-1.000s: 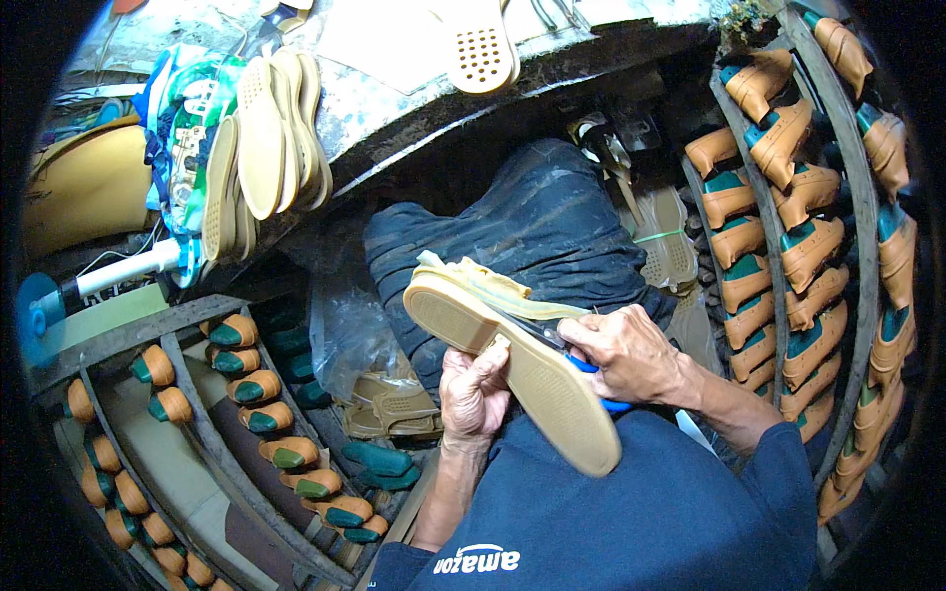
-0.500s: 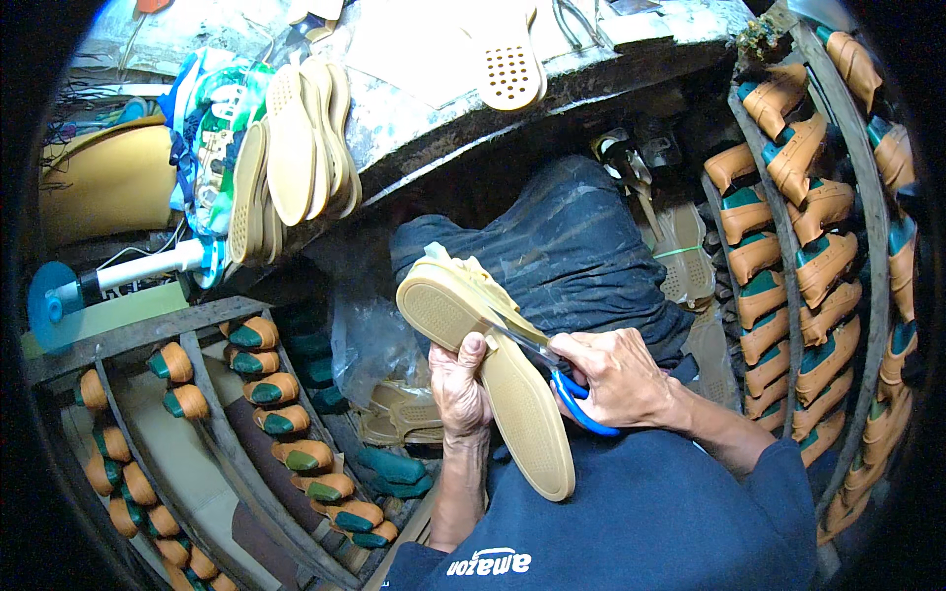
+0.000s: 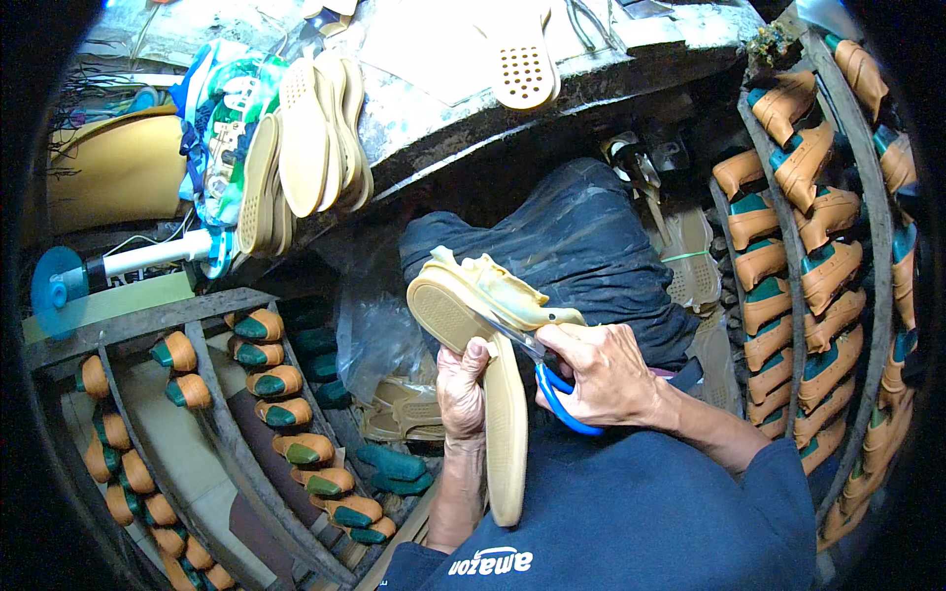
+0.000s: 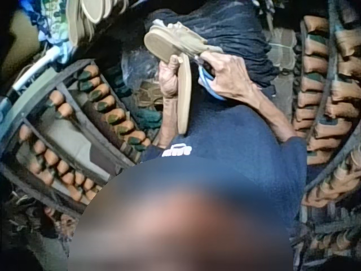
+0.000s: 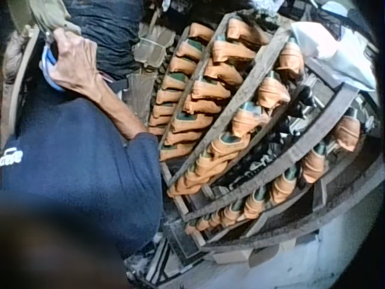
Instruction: The person sits on the floor and uses scissors to trim excess material from the edges of beige shoe soles. They handle each sole one at a time, rotate it to cut along the perimeter, and place the trimmed soles on a nearby table.
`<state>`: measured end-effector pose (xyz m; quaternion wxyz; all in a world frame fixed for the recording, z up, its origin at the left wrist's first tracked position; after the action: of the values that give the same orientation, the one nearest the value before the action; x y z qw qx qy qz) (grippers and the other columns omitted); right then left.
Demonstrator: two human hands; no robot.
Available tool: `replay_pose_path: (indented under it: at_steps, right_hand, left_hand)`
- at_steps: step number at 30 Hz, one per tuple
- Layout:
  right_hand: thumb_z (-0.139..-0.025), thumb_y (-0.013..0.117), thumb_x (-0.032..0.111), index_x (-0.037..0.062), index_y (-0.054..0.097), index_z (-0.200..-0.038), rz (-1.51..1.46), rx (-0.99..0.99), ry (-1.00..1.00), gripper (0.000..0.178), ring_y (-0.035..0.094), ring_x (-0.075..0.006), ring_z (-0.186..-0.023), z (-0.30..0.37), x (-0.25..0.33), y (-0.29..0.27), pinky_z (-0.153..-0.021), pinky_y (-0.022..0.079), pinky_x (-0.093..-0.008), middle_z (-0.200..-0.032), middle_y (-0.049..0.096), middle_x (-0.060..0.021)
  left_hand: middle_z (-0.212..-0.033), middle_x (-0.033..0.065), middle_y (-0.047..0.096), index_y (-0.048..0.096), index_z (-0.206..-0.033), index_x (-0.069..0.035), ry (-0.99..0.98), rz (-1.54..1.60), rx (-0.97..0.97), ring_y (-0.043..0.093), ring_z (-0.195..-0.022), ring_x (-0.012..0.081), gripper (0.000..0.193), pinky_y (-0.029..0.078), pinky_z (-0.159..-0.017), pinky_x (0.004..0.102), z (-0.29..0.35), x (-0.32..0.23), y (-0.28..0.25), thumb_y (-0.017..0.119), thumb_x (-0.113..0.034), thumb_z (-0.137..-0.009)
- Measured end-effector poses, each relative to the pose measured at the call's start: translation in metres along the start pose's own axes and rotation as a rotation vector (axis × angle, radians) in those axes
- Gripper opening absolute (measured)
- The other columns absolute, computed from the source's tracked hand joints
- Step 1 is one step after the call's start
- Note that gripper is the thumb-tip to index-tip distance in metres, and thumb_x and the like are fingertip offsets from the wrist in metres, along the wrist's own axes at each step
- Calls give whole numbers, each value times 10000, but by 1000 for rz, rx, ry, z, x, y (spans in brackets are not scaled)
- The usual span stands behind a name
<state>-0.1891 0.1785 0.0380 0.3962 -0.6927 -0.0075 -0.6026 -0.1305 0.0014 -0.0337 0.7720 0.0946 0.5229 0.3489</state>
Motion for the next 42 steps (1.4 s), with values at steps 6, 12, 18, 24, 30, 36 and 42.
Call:
replay_pose_path:
  at_steps: [6,12,18,24,30,36,42]
  right_hand:
    - [-854,787,249,37,683,-1141,46,-40,16,372,709,-393,-701,-3,-3,1,-625,541,-494,-841,705,-179]
    - [-883,773,201,36,686,-1103,10,-68,-31,288,717,-406,-718,-4,-7,-3,-621,543,-498,-803,698,-180]
    - [-884,749,122,54,649,-1022,-42,-65,-72,184,715,-384,-704,-14,-12,5,-608,541,-490,-766,684,-150]
    - [-859,796,220,8,684,-1139,-121,82,-63,369,720,-376,-710,-18,0,20,-652,560,-476,-777,697,-165]
    - [-850,821,274,32,664,-1121,-298,-28,-179,395,731,-412,-729,-34,16,18,-654,568,-510,-777,711,-166]
    - [-846,803,225,12,670,-1177,-134,-104,-157,415,732,-419,-774,-47,22,20,-679,573,-500,-897,724,-191]
    - [-905,761,266,45,646,-1135,10,-78,-156,339,734,-427,-758,-54,30,15,-650,574,-521,-908,723,-193]
  left_hand:
    - [-1391,128,726,562,-1515,7,25,-15,21,723,-1223,217,501,585,-1079,368,1,2,8,746,-90,-1058]
    - [-1362,128,729,560,-1500,5,18,-56,34,728,-1207,219,495,589,-1074,373,4,0,4,753,-98,-1056]
    - [-1249,106,755,608,-1429,-3,11,-119,75,747,-1118,211,477,640,-940,392,-17,-14,0,748,-293,-1079]
    - [-1350,107,740,548,-1520,-33,175,-14,-7,750,-1173,226,481,631,-1026,401,-38,-62,-4,704,-220,-1105]
    - [-1328,115,765,614,-1472,-14,212,-21,3,761,-1160,212,426,629,-1022,391,-27,-82,5,686,-235,-1115]
    - [-1339,115,756,588,-1490,-20,169,-48,7,747,-1196,225,434,613,-1067,402,-12,-75,7,691,-200,-1109]
    - [-1358,106,745,587,-1494,-36,146,-5,2,745,-1197,228,446,622,-1058,396,-9,-71,11,722,-160,-1088]
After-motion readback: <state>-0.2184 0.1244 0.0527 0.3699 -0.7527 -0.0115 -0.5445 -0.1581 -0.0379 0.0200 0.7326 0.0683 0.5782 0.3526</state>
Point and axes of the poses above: each hand's wrist, its own z-axis away from the middle knuckle, its own y-axis out of the palm, x = y × z, the point moved 9 cm from there along -z, towards the middle knuckle
